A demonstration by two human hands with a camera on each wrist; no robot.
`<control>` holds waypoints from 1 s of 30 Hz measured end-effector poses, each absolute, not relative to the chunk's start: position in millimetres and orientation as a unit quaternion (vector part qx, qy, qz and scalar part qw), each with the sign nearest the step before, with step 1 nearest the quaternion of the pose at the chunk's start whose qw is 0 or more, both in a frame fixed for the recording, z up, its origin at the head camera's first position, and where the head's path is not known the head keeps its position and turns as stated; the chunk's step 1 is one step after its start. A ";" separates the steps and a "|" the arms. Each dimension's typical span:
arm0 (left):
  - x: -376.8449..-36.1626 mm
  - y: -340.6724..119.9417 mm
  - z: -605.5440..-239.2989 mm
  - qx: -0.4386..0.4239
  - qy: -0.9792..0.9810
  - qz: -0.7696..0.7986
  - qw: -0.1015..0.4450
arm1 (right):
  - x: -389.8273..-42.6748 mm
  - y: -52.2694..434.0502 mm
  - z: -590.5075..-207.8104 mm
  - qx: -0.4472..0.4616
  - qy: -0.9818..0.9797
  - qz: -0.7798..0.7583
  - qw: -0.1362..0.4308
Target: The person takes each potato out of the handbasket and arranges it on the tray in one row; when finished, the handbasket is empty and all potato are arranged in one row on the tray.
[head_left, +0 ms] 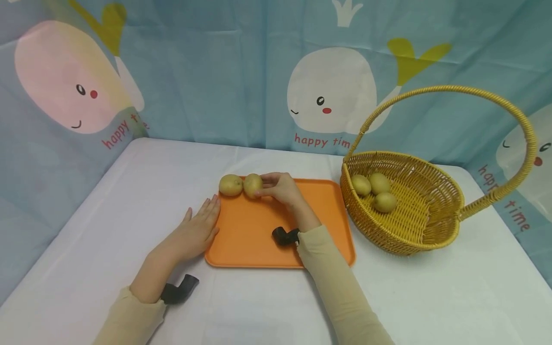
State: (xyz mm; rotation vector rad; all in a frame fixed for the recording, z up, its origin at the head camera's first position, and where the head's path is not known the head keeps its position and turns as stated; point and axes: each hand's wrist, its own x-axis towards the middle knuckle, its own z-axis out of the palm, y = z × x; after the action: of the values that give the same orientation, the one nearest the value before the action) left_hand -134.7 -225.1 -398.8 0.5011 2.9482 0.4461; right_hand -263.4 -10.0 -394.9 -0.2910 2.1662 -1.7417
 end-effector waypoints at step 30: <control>-134.2 -224.5 -397.1 0.162 0.973 0.154 0.064 | -267.2 0.5 -385.1 -0.097 0.710 -0.688 0.115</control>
State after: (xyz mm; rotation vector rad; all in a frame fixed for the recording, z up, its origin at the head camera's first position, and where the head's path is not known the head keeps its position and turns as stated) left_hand -134.2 -224.5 -397.1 0.4879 2.9370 0.4654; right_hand -267.2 0.5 -385.1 -0.2831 2.0797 -2.0161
